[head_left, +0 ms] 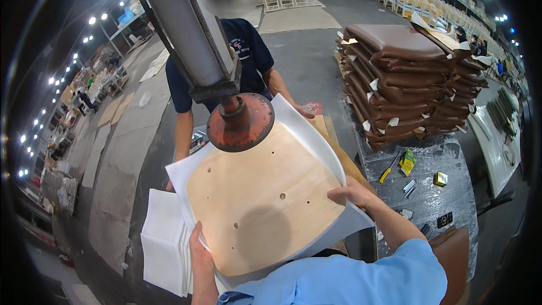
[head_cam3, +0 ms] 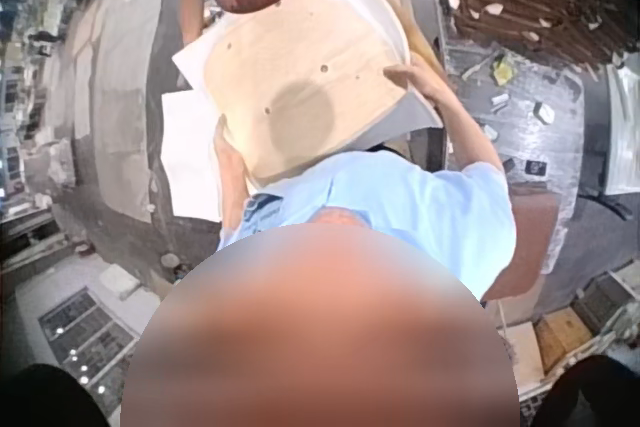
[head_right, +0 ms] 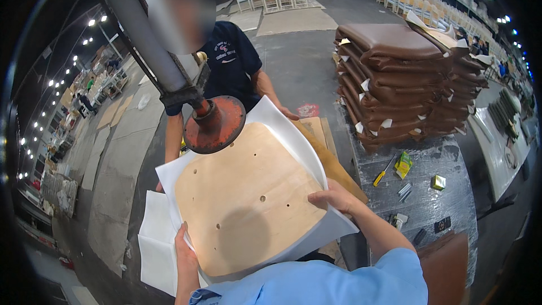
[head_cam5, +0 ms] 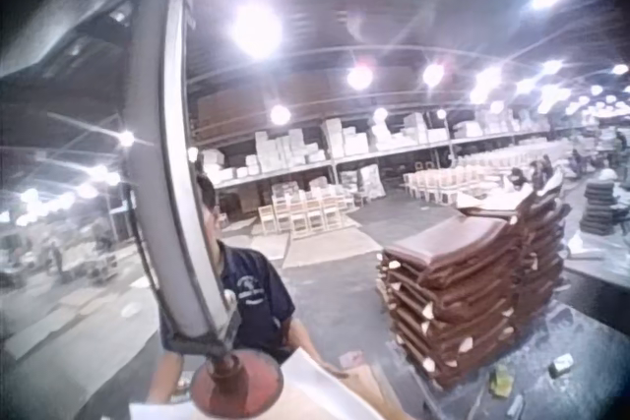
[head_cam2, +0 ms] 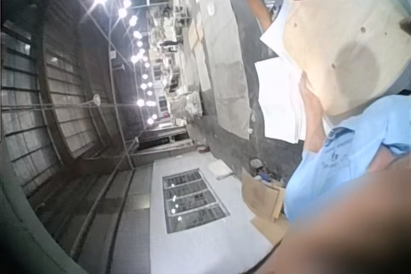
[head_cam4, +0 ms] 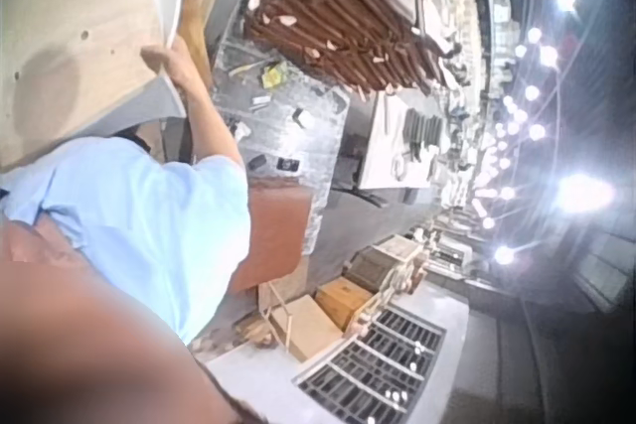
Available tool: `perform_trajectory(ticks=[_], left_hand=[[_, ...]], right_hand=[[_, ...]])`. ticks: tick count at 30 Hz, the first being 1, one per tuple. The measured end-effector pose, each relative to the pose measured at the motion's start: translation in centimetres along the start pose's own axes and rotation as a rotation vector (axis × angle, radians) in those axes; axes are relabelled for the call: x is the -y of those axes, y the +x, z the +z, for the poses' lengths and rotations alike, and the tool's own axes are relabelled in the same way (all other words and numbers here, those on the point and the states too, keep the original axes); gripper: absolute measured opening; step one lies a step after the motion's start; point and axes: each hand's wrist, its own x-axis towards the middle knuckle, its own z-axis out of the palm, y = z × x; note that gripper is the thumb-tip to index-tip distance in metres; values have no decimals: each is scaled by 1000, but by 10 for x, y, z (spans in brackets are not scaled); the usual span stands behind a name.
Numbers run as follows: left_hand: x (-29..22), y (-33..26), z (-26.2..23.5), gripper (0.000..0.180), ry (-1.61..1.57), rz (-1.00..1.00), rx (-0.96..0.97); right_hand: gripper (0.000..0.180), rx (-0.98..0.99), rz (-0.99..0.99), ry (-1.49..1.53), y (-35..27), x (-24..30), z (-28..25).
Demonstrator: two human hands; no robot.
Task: The person staples white fabric onto a chair base using a staple gun while a coworker assists by holding the fabric. The person then places a brown leather cover over the chair and continues stapling the fabric around the edges.
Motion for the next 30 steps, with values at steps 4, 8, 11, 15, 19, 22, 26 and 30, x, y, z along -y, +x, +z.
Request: perform_trajectory(ticks=[4,8,11,15,19,22,26,30], left_hand=[[-7,14,7,59,110,3,62],[-53,25,8,71,427,-134,183],[-64,4,-7,86,125,-47,432],[35,-1,-6,95,10,194,124],[66,-2,-12,96,-151,53,324],[47,-9,-22,97,-159,-20,645],[64,-1,-17,90,-12,54,255],[80,12,-16,71,34,-45,185]], right_hand=[[68,-50,101,26,7,-5,-7],[68,-26,65,208,11,10,-17],[69,-11,101,449,6,25,-40],[70,-107,228,385,8,23,-54],[69,-27,90,360,7,26,-60],[66,40,302,669,5,36,-74],[59,-131,245,118,26,17,-72],[53,-134,223,76,46,-15,-79]])
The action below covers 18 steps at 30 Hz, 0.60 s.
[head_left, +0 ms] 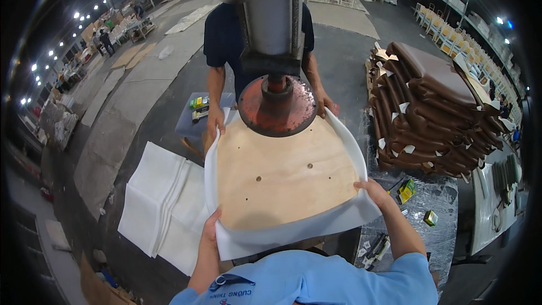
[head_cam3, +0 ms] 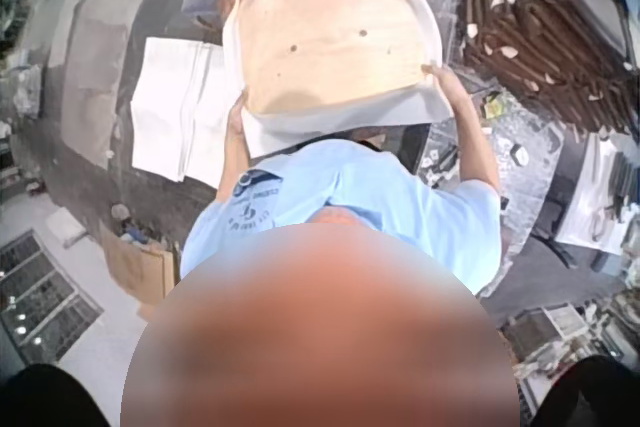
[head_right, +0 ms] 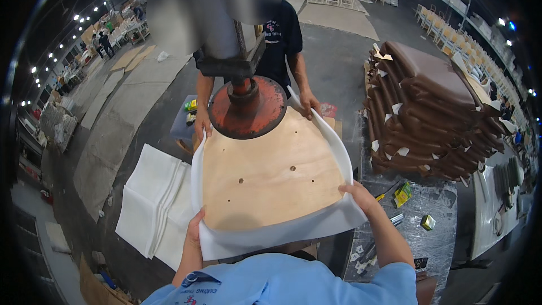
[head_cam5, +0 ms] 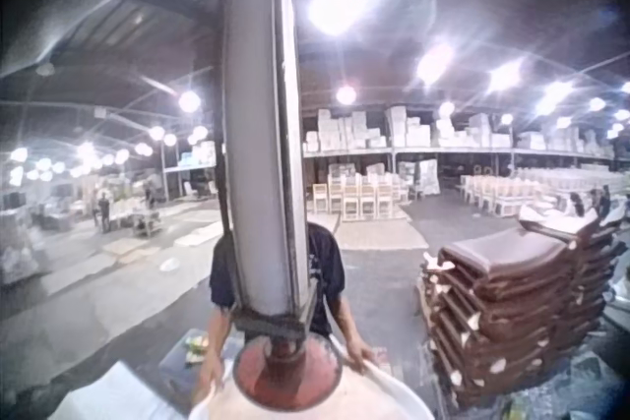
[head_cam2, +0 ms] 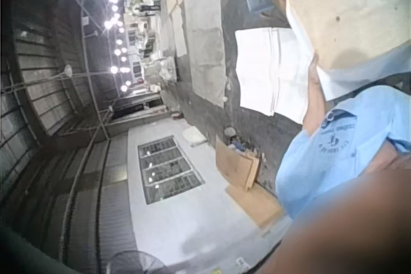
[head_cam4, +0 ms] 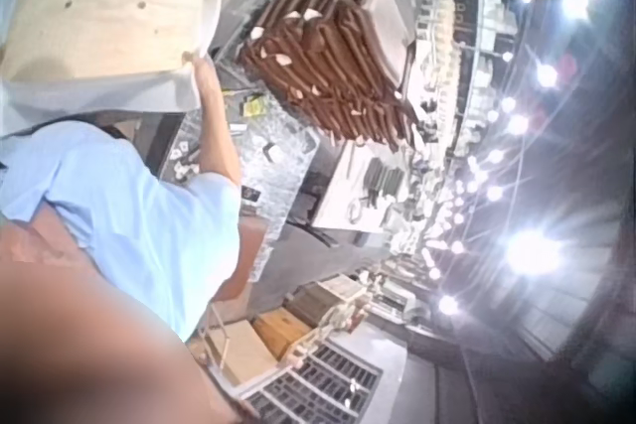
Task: The person staples white fabric onto a chair base using a staple gun while a coworker assists by holding the fabric. The person then places a brown leather cover over the chair and continues stapling the fabric around the edges.
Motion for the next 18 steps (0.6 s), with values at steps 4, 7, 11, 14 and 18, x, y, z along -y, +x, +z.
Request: perform_trajectory(ticks=[4,7,11,14,18], left_hand=[[5,2,1,63,137,-11,-145],[16,2,8,62,231,106,-214],[20,3,14,64,283,112,-376],[-1,-5,10,74,264,-40,-298],[-15,-28,5,77,256,-159,-166]], right_hand=[[56,35,7,-124,13,-12,-9],[57,2,4,-244,14,-17,-4],[58,7,-1,-273,6,-14,-2],[65,113,-3,-149,-6,-9,-12],[75,28,173,-113,-14,-22,-11]])
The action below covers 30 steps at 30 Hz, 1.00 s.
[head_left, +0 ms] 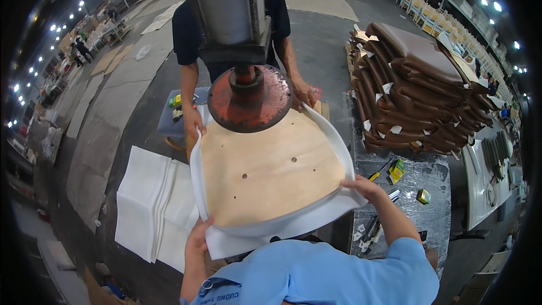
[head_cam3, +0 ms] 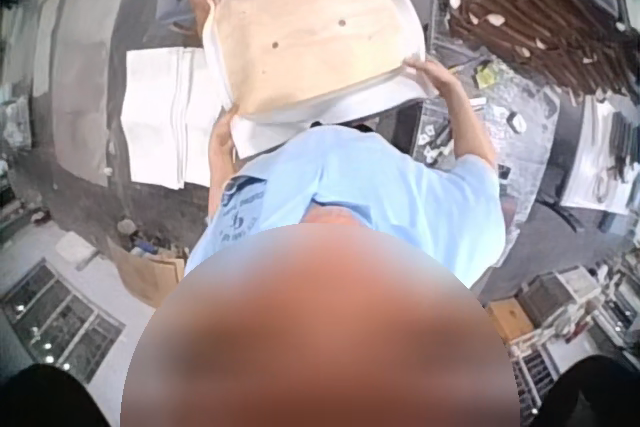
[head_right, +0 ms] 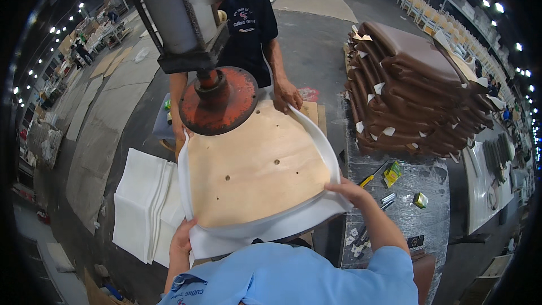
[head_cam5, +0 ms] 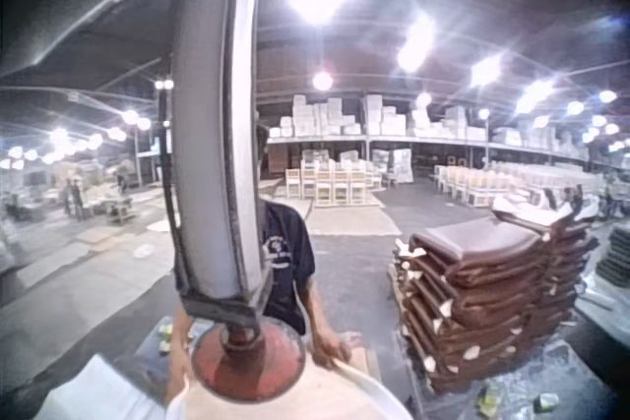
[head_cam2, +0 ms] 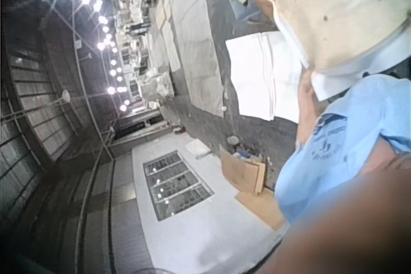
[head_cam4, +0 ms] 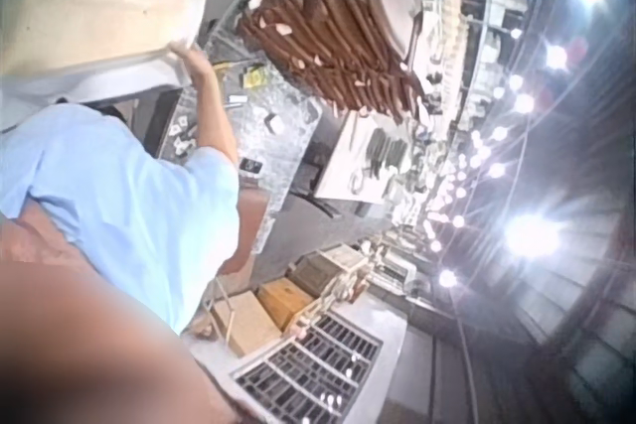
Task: The person staples white fabric onto a chair base using a staple gun while a coworker assists by holding the fabric. The person then places a brown leather cover over the chair and continues stapling the fabric around the edges.
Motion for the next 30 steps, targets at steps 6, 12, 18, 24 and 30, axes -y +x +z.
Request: perform_trajectory(ticks=[6,12,18,24,30], left_hand=[[3,3,1,69,202,8,-92],[0,8,4,59,183,20,-99],[13,18,9,60,495,230,-181],[28,12,20,79,1014,261,-388],[38,-15,42,82,1215,461,-429]], right_hand=[[71,74,-47,-309,8,-4,-7],[65,-191,-84,-456,24,28,-19],[58,-283,-325,-356,35,16,3],[51,-335,-235,-330,41,9,11],[50,-388,-213,-369,52,2,9]])
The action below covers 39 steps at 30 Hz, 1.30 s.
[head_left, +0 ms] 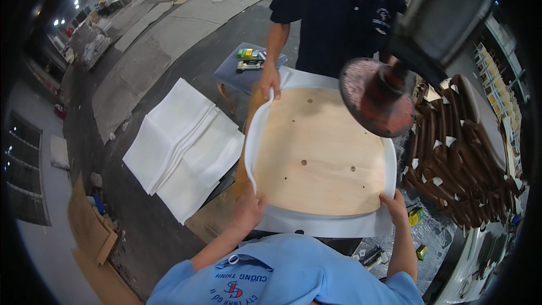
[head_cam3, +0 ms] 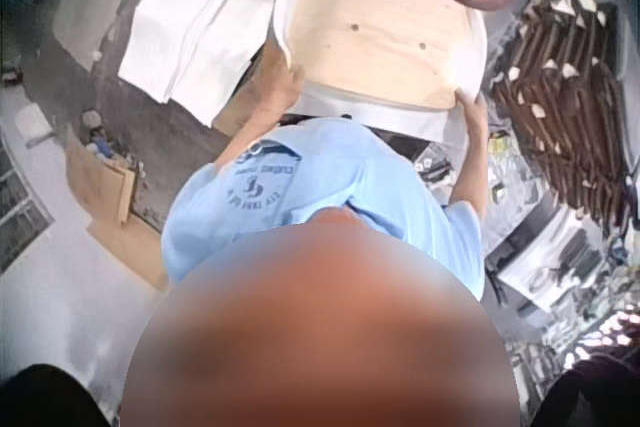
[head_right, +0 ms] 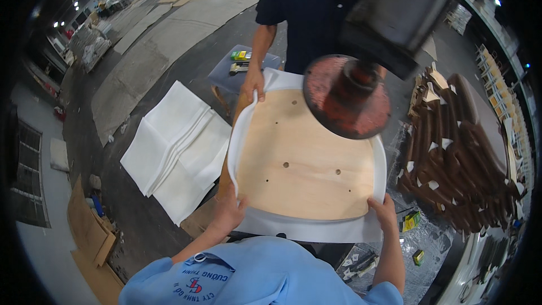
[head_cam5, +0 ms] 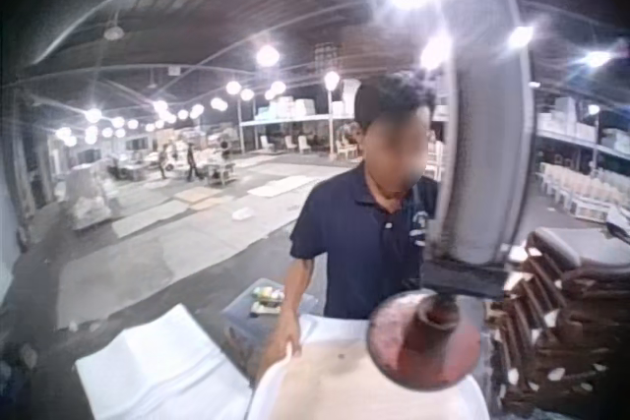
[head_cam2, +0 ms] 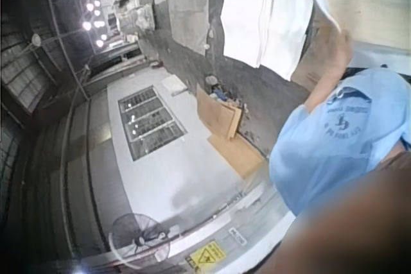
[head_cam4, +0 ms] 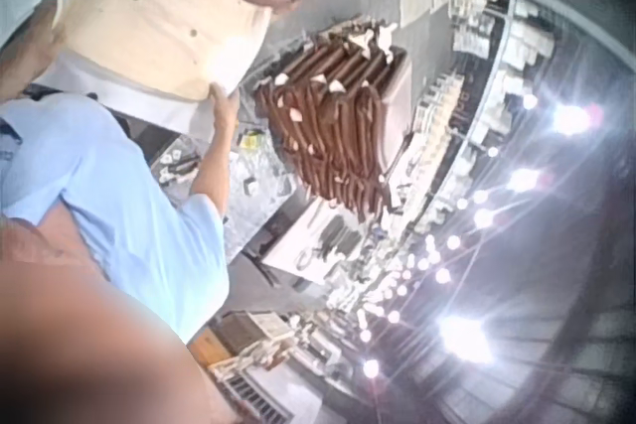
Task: The person staples white fabric onto a chair base using a staple gun while a coworker assists by holding the fabric. The person then places a brown leather cover over the chair and continues stapling the fabric around the edges.
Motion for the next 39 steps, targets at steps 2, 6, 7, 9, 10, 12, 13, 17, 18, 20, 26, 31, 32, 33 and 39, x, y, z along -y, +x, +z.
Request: perform_trajectory(ticks=[2,6,7,9,10,12,13,17,18,20,26,31,32,33,39], left_hand=[[0,2,-2,83,11,-46,72],[10,13,-5,84,172,17,205],[12,14,-6,83,180,35,203],[13,14,-8,79,179,66,165],[13,14,-10,76,170,98,131],[8,21,-12,72,164,126,129],[5,21,-14,70,175,103,169],[0,17,-17,67,329,45,177],[1,17,-16,66,316,100,149],[10,19,-16,66,281,176,67],[45,75,-41,29,-757,-256,60],[38,90,-34,13,-906,-493,-6],[37,88,-32,14,-930,-444,-8],[36,86,-31,15,-930,-438,-20],[41,78,-40,25,-762,-518,266]], right_hand=[[49,59,-55,44,2,1,0],[46,29,-33,-3,1,9,3],[46,-30,30,-58,-1,11,4],[46,43,-42,-15,-4,13,6],[46,-14,16,-41,-6,13,5],[48,-10,8,0,-6,12,4],[51,2,-60,-6,-4,12,2],[62,-40,-77,-154,-3,8,-4],[64,-47,-70,-198,-4,6,-5],[66,-24,-70,-295,-3,6,-12],[43,-115,170,0,40,16,-65],[29,115,146,196,56,0,-35],[31,116,54,197,57,-3,-34],[33,112,46,175,56,-4,-31],[35,53,-80,-233,45,2,-32]])
